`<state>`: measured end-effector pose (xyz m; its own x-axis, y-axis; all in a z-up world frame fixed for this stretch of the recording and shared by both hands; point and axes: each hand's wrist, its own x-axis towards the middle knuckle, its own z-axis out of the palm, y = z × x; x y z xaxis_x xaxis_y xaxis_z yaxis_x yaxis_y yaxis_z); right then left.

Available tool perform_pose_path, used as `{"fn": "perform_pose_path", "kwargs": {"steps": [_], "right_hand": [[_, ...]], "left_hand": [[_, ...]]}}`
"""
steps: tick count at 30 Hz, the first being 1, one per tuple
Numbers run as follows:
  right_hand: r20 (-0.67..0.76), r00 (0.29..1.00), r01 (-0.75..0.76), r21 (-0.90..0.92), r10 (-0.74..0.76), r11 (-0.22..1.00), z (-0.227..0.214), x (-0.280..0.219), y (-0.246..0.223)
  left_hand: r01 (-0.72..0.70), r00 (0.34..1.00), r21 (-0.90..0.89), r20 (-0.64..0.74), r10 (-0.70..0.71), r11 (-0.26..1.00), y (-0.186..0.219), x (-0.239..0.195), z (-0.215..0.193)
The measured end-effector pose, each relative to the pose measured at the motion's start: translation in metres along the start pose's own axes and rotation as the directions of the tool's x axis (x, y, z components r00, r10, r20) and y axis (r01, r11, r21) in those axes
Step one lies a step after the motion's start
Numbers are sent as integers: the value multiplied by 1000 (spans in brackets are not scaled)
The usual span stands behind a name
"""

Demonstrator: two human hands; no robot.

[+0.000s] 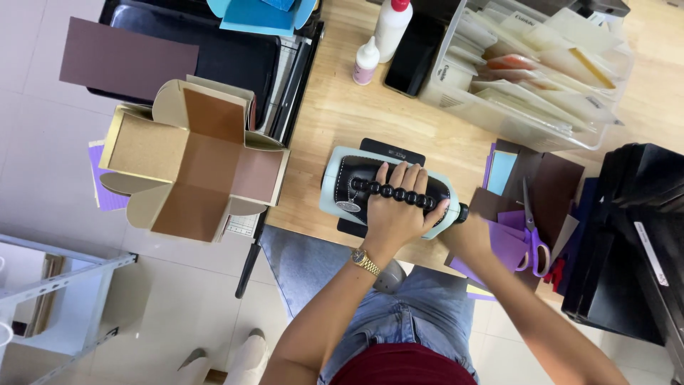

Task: Cutting cardstock to size and using a manual embossing machine to add texture to the paper.

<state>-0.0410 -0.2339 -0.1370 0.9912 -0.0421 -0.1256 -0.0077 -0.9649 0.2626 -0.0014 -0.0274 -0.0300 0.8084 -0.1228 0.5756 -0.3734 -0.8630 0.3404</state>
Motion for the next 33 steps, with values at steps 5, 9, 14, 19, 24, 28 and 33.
{"fn": "perform_pose_path", "kwargs": {"steps": [5,9,14,19,24,28,33], "right_hand": [[483,846,218,74,-226,973,-132,-59,34],[426,891,164,19,-156,986,-195,-9,46],[-265,964,41,19,-35,999,-77,77,53],[-216,973,106,95,-83,990,24,3,-6],[364,915,99,215,-174,972,-125,-66,34],[-143,985,117,133,-98,984,-141,-4,56],[-512,858,45,-1,-39,999,-18,82,34]], "left_hand": [[-3,1000,25,12,2,1000,2,-8,5],[4,1000,-1,13,-4,1000,0,-5,3],[-22,1000,12,8,22,1000,-1,-8,8],[-23,999,26,-35,24,999,0,-6,7],[-20,999,33,-37,21,999,0,-3,3],[-56,997,-34,49,58,998,0,4,-18],[-34,998,28,-57,36,999,-1,-8,12]]}}
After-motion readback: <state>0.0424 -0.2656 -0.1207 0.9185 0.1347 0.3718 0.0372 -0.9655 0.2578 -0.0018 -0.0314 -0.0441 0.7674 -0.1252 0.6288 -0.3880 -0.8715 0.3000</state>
